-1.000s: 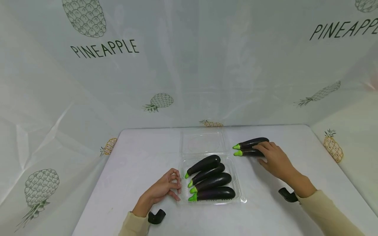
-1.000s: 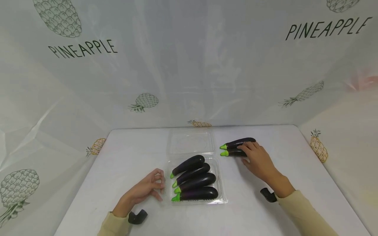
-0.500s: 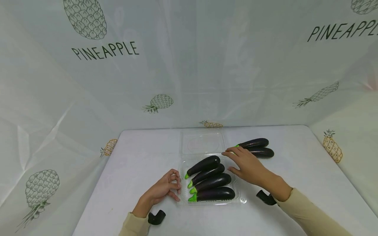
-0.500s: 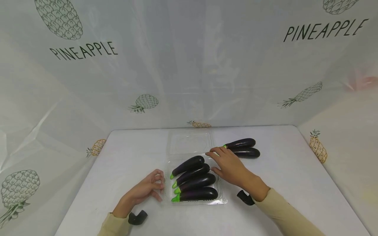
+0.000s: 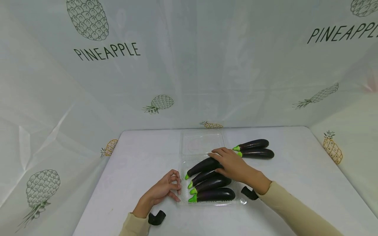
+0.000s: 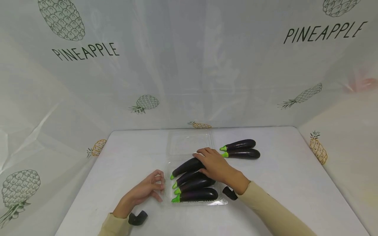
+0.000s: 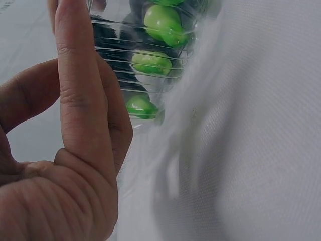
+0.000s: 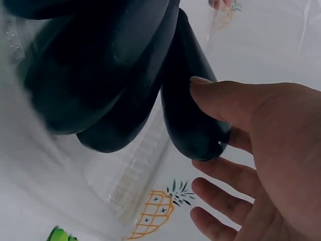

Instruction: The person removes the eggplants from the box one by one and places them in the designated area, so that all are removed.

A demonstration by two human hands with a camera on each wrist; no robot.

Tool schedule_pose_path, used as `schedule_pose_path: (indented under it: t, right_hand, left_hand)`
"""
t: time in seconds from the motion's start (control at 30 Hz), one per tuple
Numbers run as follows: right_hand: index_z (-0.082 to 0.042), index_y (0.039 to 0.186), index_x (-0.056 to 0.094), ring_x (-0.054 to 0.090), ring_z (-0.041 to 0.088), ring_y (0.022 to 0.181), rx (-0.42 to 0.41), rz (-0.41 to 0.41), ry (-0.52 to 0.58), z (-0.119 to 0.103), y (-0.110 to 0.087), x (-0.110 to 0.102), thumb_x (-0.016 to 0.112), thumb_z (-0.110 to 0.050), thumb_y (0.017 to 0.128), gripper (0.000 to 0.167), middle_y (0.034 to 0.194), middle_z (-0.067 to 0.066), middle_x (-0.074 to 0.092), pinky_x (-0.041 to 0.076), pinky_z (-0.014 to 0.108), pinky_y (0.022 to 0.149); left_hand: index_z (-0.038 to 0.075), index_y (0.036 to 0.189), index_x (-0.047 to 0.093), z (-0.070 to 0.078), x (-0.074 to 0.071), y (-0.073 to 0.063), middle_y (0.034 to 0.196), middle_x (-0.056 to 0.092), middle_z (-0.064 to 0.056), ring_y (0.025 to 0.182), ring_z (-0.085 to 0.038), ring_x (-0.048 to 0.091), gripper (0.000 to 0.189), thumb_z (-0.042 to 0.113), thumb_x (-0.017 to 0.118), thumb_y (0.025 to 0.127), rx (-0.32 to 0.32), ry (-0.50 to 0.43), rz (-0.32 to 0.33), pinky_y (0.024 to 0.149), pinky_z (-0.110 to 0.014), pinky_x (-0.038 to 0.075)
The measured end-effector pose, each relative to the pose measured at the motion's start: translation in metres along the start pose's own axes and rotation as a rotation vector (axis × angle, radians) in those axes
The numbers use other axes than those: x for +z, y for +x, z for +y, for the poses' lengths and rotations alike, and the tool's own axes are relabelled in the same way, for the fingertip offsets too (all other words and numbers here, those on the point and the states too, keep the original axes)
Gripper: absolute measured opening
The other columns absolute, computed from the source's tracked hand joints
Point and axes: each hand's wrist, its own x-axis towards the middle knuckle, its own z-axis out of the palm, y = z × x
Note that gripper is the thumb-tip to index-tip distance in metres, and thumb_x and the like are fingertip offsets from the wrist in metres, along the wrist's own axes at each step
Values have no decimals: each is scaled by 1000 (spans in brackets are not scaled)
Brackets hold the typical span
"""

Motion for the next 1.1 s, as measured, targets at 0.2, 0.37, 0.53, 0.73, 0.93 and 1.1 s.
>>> schedule_pose_path:
  t: [0.2,0.37,0.53,0.73,0.93,1.1]
  right_hand:
    - [-4,142,61,60,37,126,-1,-50,-13,0,5,7,89,-20,87,63,135,16,65,54,56,106]
    - [-5,141,63,60,35,126,22,-68,-20,-1,7,10,88,-18,88,60,133,14,66,53,56,107]
    - [-7,135,67,62,33,120,1,-35,-35,-2,10,12,91,-17,85,57,125,11,67,55,53,102]
    - [-10,127,72,62,29,115,-20,7,-77,-3,12,13,93,-15,82,50,117,7,67,56,50,100]
    - [-12,126,72,61,30,118,12,45,-95,-5,8,7,93,-11,81,50,119,7,68,55,51,103]
    - [-13,125,72,60,31,119,41,94,-90,-7,0,-2,94,-9,77,53,120,6,69,55,52,105]
  left_hand:
    - [-2,123,36,0,0,0,96,51,-4,78,-18,62,32,-7,57,99,1,0,-6,62,-34,65]
    - [-2,123,36,-2,0,1,96,52,-4,78,-18,62,33,-7,57,99,-6,-2,-3,62,-35,66]
    - [-2,123,36,-2,-2,2,96,52,-4,78,-19,63,33,-7,58,99,-1,-3,-7,62,-35,66]
    - [-2,124,35,-3,-2,3,97,52,-4,79,-20,63,34,-6,59,99,-4,-7,-4,62,-36,66]
    - [-2,123,35,-4,-3,4,97,51,-4,79,-19,63,33,-7,58,100,-2,-4,-10,62,-36,66]
    - [-2,123,35,-3,-3,4,96,52,-4,78,-19,63,32,-6,57,100,-9,-8,-9,62,-36,66]
